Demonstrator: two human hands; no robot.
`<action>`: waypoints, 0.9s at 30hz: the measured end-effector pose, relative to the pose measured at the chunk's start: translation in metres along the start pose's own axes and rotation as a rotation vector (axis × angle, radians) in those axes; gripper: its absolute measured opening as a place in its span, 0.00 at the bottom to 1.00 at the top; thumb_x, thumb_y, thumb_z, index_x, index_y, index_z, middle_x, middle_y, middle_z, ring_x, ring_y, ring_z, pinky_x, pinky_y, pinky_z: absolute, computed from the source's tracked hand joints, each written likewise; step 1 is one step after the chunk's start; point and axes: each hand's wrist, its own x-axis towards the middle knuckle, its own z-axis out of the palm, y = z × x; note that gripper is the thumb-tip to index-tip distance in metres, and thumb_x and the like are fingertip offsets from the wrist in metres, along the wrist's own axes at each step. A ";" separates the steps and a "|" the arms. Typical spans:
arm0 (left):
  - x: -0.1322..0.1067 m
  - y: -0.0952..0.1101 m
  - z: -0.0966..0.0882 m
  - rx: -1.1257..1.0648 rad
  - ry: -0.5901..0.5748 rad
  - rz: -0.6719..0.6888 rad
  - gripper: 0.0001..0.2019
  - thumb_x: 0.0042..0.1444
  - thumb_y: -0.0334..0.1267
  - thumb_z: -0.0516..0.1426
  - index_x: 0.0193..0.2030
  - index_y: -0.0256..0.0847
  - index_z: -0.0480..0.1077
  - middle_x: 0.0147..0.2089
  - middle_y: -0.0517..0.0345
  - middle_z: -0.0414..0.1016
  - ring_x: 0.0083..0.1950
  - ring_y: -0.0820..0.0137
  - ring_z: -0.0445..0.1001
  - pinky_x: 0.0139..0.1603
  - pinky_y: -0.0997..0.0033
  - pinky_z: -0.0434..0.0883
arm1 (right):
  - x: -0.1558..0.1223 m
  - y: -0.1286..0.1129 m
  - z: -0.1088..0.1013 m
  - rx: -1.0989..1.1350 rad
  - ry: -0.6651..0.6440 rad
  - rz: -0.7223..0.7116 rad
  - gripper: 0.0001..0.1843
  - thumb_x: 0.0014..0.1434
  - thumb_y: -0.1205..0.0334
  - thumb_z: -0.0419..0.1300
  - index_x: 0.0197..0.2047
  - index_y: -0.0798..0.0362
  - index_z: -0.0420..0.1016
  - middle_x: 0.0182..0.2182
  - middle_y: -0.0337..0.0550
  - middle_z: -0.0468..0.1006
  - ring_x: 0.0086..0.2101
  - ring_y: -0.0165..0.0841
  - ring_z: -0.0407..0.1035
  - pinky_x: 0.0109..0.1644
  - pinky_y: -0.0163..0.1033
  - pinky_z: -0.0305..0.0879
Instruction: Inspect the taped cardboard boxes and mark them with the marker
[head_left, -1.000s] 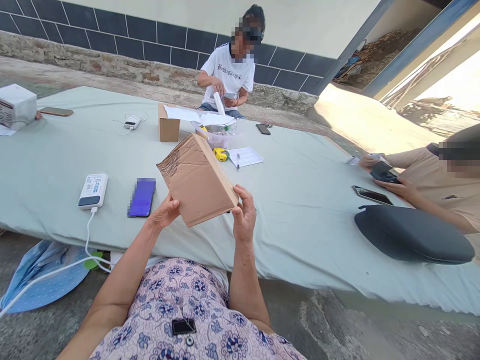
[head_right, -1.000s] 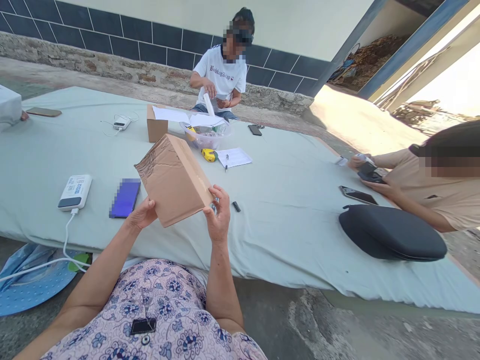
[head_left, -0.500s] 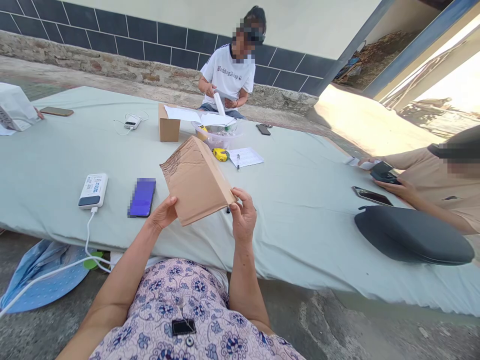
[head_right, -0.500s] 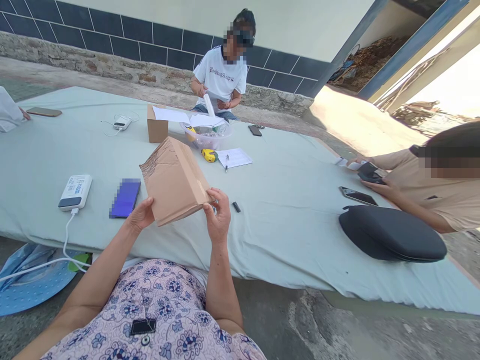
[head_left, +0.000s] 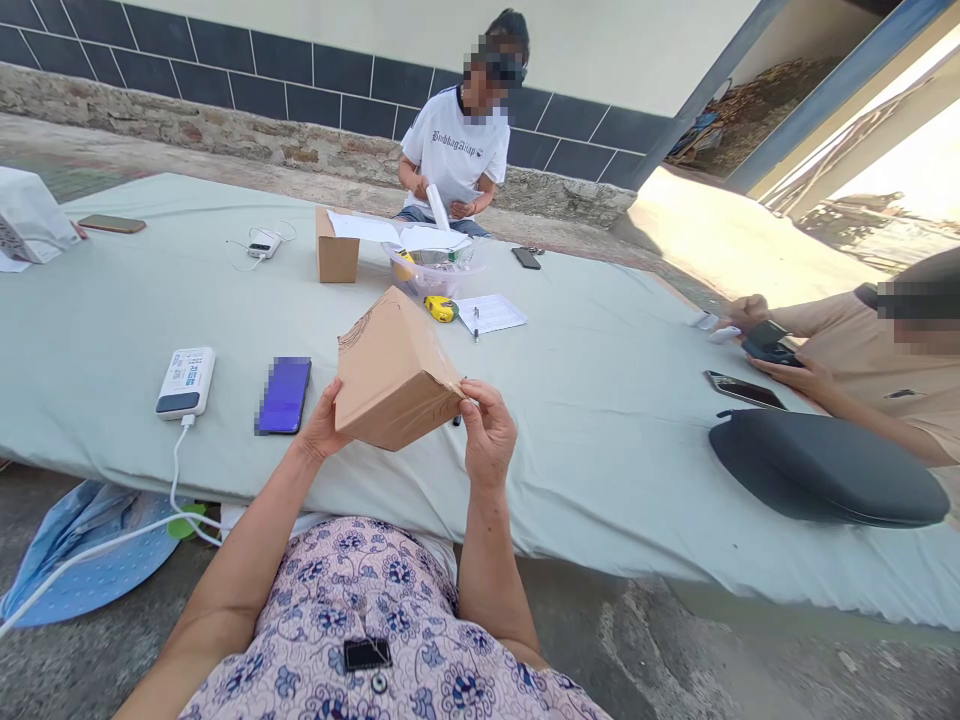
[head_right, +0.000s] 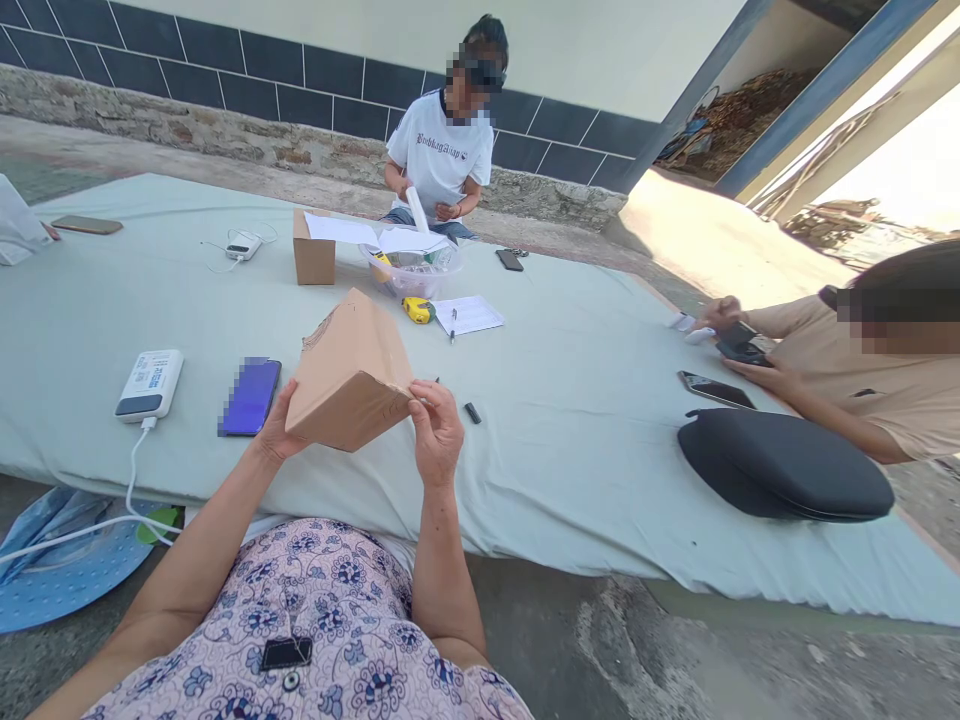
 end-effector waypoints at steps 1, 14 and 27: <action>0.000 0.000 -0.001 -0.004 0.004 -0.013 0.35 0.50 0.61 0.65 0.61 0.44 0.70 0.53 0.50 0.82 0.58 0.51 0.77 0.50 0.59 0.77 | 0.000 0.000 0.000 0.007 -0.008 -0.008 0.13 0.60 0.49 0.63 0.40 0.48 0.80 0.43 0.45 0.80 0.48 0.36 0.73 0.52 0.45 0.74; -0.004 0.005 0.008 -0.204 -0.044 -0.160 0.31 0.61 0.62 0.54 0.64 0.44 0.66 0.46 0.49 0.80 0.42 0.60 0.79 0.36 0.62 0.76 | -0.009 0.022 0.004 0.033 -0.139 0.056 0.32 0.58 0.48 0.68 0.64 0.40 0.67 0.60 0.48 0.70 0.48 0.32 0.71 0.45 0.37 0.75; -0.007 0.009 0.029 0.049 0.009 -0.153 0.40 0.60 0.72 0.41 0.64 0.46 0.68 0.59 0.43 0.76 0.50 0.56 0.77 0.39 0.58 0.77 | -0.011 0.013 0.007 -0.213 -0.274 -0.150 0.60 0.47 0.39 0.73 0.73 0.42 0.43 0.73 0.55 0.50 0.72 0.46 0.50 0.73 0.59 0.58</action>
